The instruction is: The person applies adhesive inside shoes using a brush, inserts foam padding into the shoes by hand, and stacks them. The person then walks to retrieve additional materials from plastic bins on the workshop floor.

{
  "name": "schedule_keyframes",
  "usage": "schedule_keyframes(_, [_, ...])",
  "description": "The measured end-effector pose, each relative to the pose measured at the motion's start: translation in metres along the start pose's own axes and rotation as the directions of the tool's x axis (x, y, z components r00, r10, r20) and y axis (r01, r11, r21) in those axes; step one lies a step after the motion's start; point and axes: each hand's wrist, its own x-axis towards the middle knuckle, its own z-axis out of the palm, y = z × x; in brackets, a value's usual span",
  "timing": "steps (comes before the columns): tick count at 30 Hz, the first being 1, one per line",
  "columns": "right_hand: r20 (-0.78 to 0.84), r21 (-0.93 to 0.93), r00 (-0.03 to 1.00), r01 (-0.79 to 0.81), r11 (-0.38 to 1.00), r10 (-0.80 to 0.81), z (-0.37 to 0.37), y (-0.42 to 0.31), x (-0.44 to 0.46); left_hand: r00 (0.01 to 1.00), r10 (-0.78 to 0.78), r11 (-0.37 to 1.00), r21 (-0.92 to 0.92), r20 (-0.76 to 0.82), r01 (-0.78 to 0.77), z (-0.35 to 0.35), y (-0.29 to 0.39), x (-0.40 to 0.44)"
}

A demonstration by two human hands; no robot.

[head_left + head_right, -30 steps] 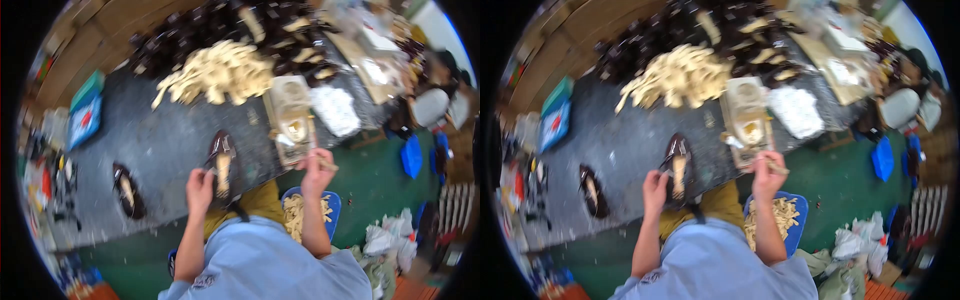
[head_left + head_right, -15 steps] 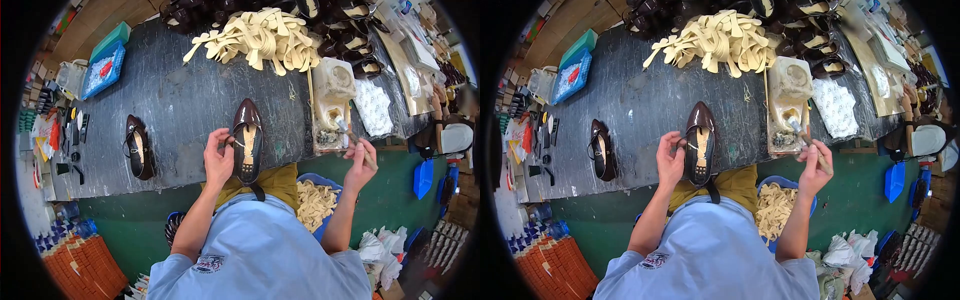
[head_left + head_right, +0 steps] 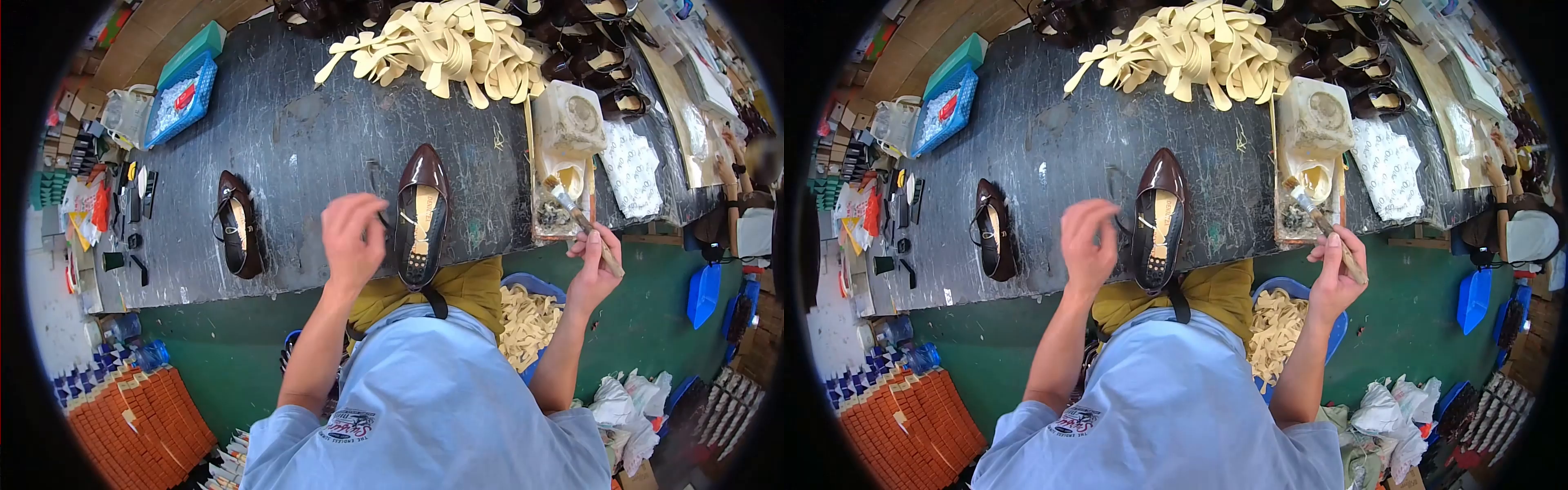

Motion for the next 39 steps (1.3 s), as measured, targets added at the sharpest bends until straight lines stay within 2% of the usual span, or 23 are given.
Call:
schedule_keyframes(3, [0.013,0.005,1.0,0.002,1.0,-0.002,0.005,-0.004,0.0,0.961,-0.013,0.994,0.105,0.275,-0.016,0.008,0.018,0.013])
schedule_keyframes(4, [0.02,0.016,1.0,0.001,1.0,-0.002,0.005,-0.004,-0.002,0.949,-0.044,0.985,0.17,0.313,-0.011,0.016,0.016,0.013])
schedule_keyframes(7, [0.017,0.03,1.0,0.002,1.0,-0.003,0.005,-0.004,-0.006,0.92,-0.08,0.967,0.255,0.383,-0.022,0.03,0.013,0.02])
schedule_keyframes(10, [0.0,0.024,1.0,-0.003,1.0,0.003,0.004,-0.004,-0.007,0.916,-0.072,0.979,0.203,0.396,-0.011,0.04,0.01,0.017])
schedule_keyframes(13, [0.0,0.042,1.0,-0.015,0.999,0.015,0.002,0.001,-0.007,0.906,-0.008,0.968,0.232,0.424,-0.1,0.044,0.014,0.014])
schedule_keyframes(16, [0.014,0.057,1.0,-0.025,0.998,0.024,0.006,0.002,-0.006,0.898,-0.019,0.959,0.262,0.439,-0.108,0.049,0.017,0.016])
schedule_keyframes(19, [0.02,0.042,1.0,-0.013,0.999,0.013,0.01,-0.004,-0.004,0.927,-0.073,0.995,0.086,0.368,0.044,0.034,0.019,0.018])
schedule_keyframes(21, [0.008,0.019,1.0,0.004,1.0,-0.004,0.008,-0.006,-0.003,0.948,-0.174,0.971,-0.113,0.265,0.21,-0.003,0.023,0.017])
schedule_keyframes(22, [-0.009,0.012,1.0,0.006,1.0,-0.005,0.005,-0.005,-0.004,0.879,-0.391,0.87,-0.202,0.273,0.45,-0.028,0.027,0.009])
schedule_keyframes(23, [-0.022,0.007,1.0,0.01,1.0,-0.01,0.002,-0.003,-0.003,0.756,-0.585,0.703,-0.282,0.295,0.654,-0.053,0.029,-0.005])
schedule_keyframes(25, [-0.041,-0.023,0.999,0.004,1.0,-0.005,-0.005,0.002,0.003,0.626,-0.711,0.513,-0.371,0.322,0.774,-0.093,0.008,-0.051])
schedule_keyframes(27, [-0.069,-0.073,0.998,-0.017,0.997,0.012,-0.012,0.005,0.008,0.461,-0.73,0.32,-0.344,0.504,0.883,-0.123,-0.016,-0.101])
schedule_keyframes(30, [-0.086,-0.061,0.996,-0.017,0.998,0.012,-0.014,0.002,0.017,0.184,-0.843,0.268,0.096,0.506,0.959,-0.129,-0.053,-0.169])
schedule_keyframes(31, [-0.094,-0.056,0.996,-0.002,0.998,-0.004,-0.017,0.001,0.023,0.284,-0.837,0.42,0.215,0.469,0.882,-0.125,-0.066,-0.192])
schedule_keyframes(33, [0.011,-0.047,1.0,0.006,0.999,-0.006,-0.023,-0.003,0.031,0.492,-0.752,0.657,0.432,0.439,0.618,-0.114,-0.084,-0.228])
schedule_keyframes(35, [0.057,-0.048,0.998,0.001,0.999,0.002,-0.024,-0.013,0.034,0.395,-0.77,0.635,0.54,0.501,0.552,-0.115,-0.08,-0.212])
schedule_keyframes(36, [0.077,-0.056,0.997,0.002,0.998,0.002,-0.028,-0.014,0.035,0.38,-0.781,0.592,0.392,0.495,0.704,-0.115,-0.063,-0.184])
schedule_keyframes(39, [0.053,-0.12,0.998,0.044,0.992,-0.038,-0.025,-0.012,0.039,0.399,-0.708,0.521,0.05,0.582,0.852,-0.107,-0.008,-0.101])
